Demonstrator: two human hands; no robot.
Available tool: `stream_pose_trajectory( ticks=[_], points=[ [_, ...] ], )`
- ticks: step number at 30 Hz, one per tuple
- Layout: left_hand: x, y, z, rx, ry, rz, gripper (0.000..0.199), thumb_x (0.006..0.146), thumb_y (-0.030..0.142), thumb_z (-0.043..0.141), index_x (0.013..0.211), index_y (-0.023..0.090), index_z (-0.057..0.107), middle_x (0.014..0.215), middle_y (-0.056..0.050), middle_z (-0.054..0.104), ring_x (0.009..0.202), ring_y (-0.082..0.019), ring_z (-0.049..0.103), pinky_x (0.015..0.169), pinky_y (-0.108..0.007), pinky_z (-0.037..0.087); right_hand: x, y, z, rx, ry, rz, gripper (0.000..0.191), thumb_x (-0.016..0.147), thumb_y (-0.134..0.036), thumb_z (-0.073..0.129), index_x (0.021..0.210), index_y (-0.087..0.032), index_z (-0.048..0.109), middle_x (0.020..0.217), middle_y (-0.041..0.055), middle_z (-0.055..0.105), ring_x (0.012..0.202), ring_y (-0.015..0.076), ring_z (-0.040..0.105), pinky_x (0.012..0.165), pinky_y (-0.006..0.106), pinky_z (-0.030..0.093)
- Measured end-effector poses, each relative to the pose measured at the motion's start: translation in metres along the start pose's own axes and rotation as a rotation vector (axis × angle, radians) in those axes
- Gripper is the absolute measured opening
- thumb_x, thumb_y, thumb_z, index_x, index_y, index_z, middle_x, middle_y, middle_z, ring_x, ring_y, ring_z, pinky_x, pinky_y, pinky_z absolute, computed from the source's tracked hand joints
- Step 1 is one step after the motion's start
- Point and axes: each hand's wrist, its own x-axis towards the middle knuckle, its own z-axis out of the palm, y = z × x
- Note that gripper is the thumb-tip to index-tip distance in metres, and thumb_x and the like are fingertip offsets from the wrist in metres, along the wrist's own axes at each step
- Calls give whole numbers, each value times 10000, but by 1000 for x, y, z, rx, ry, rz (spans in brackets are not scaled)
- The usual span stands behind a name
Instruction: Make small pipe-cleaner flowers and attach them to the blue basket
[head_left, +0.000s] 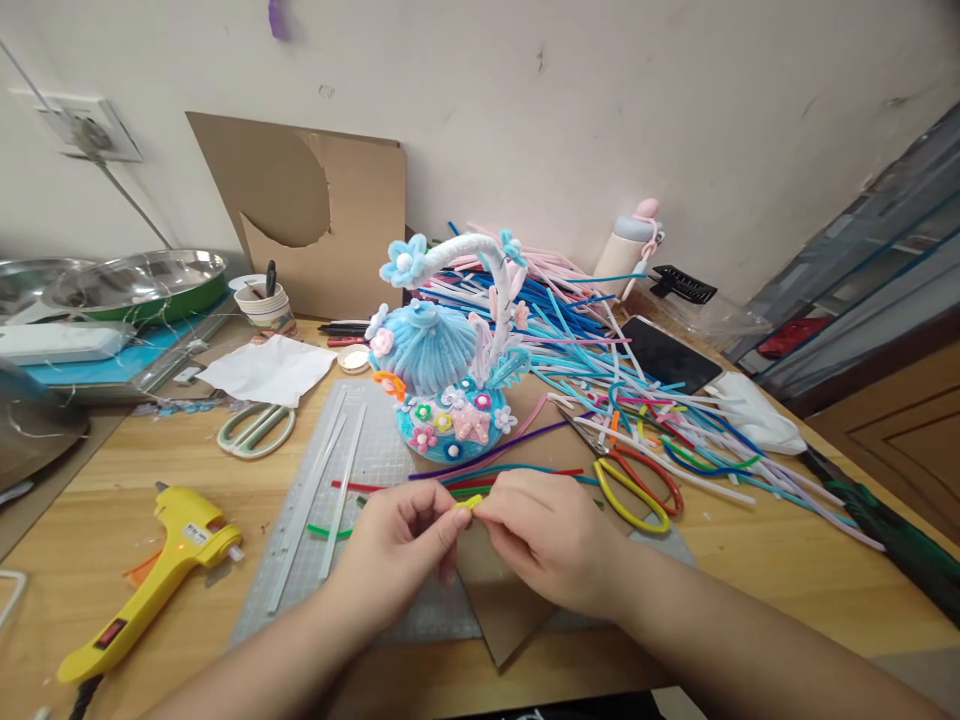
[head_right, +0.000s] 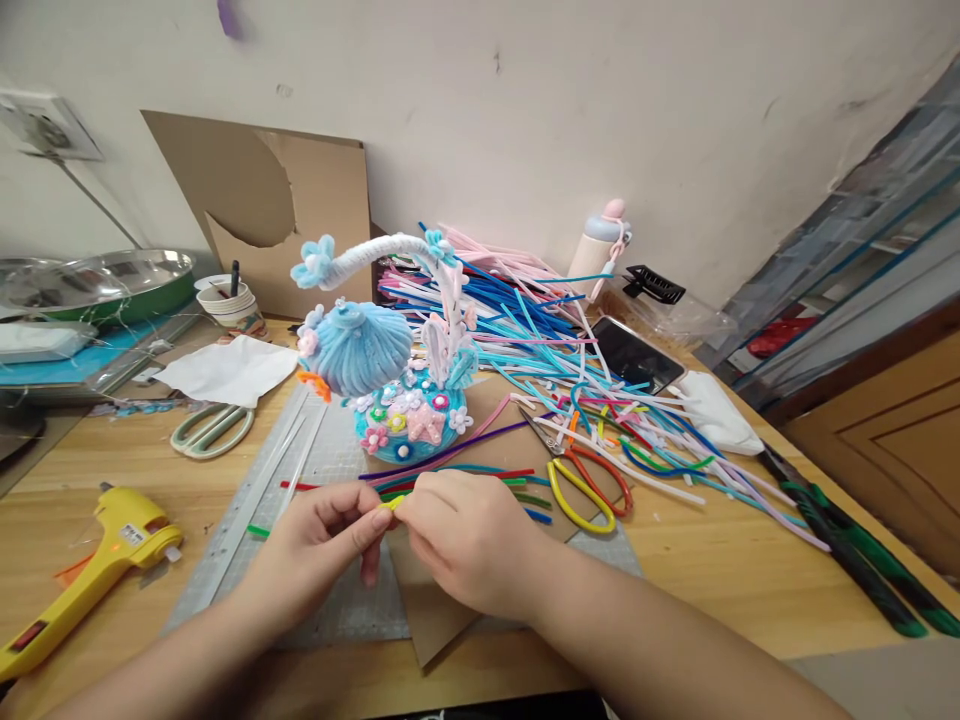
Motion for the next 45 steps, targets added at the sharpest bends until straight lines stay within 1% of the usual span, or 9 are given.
stream_pose_trajectory(
  ticks=[13, 18, 23, 26, 29, 33, 36, 41, 45],
  points=[
    [7, -1, -10, -458, -314, -461, 283, 698, 393, 693, 662, 129, 599, 414, 75, 453, 269, -49, 383, 280, -161, 259, 2, 7, -9, -268, -80, -210, 226, 917, -124, 421, 887, -136, 645, 665, 30, 554, 619, 162, 417, 536, 297, 254],
    [1, 6, -11, 181, -247, -26, 252, 828, 369, 567, 692, 157, 553, 513, 40, 503, 437, -85, 460, 442, -197, 341, 5, -1, -10, 137, -145, 71, 199, 869, -125, 435, 744, -140, 589, 648, 12, 505, 608, 124, 434, 548, 256, 289],
    [-2, 4, -15, 1052, -105, 800, 225, 880, 109, 417, 749, 151, 596, 639, -16, 565, 580, -141, 465, 539, -275, 312, 9, 2, 3, 920, -295, 829, 158, 766, -263, 511, 638, -178, 480, 499, -68, 346, 436, 72, 283, 434, 209, 213],
    [-1, 0, -17, 1109, -92, 910, 218, 866, 66, 412, 797, 147, 603, 648, -18, 571, 584, -146, 467, 544, -281, 315, 9, 11, 11, 1506, -532, 1107, 178, 689, -288, 516, 611, -204, 379, 470, -117, 181, 394, 48, 90, 382, 187, 100],
    [0, 1, -17, 808, -75, 683, 176, 896, 146, 457, 784, 155, 593, 665, -7, 579, 609, -124, 500, 558, -241, 351, 9, 14, 10, 1559, -499, 987, 185, 751, -323, 533, 676, -188, 432, 499, -110, 250, 403, 43, 117, 384, 171, 102],
    [2, 4, -13, 349, -99, 259, 291, 881, 343, 532, 658, 157, 540, 565, 27, 516, 542, -94, 467, 531, -208, 358, 8, 8, -1, 870, -143, 493, 81, 840, -239, 517, 846, -160, 534, 678, -23, 484, 558, 84, 396, 491, 194, 308],
    [3, 2, -11, 33, -183, 60, 337, 824, 455, 578, 678, 155, 531, 515, 45, 484, 455, -83, 444, 464, -201, 346, 6, 7, -5, 463, -104, 160, 73, 862, -157, 497, 895, -164, 562, 762, 11, 552, 664, 112, 471, 595, 228, 365],
    [5, -1, -9, -98, -271, -47, 337, 787, 471, 614, 698, 160, 519, 483, 53, 476, 400, -77, 427, 426, -194, 330, 3, 13, -2, 308, -136, -27, 167, 915, -164, 401, 817, -170, 535, 716, 22, 559, 650, 126, 478, 591, 238, 373],
    [2, 3, -9, 216, -215, 152, 267, 851, 358, 558, 670, 163, 529, 548, 31, 489, 499, -95, 457, 491, -207, 345, 4, 5, 2, 474, -102, 110, 175, 847, -178, 462, 676, -172, 501, 598, -22, 473, 555, 101, 401, 530, 232, 314]
  ],
)
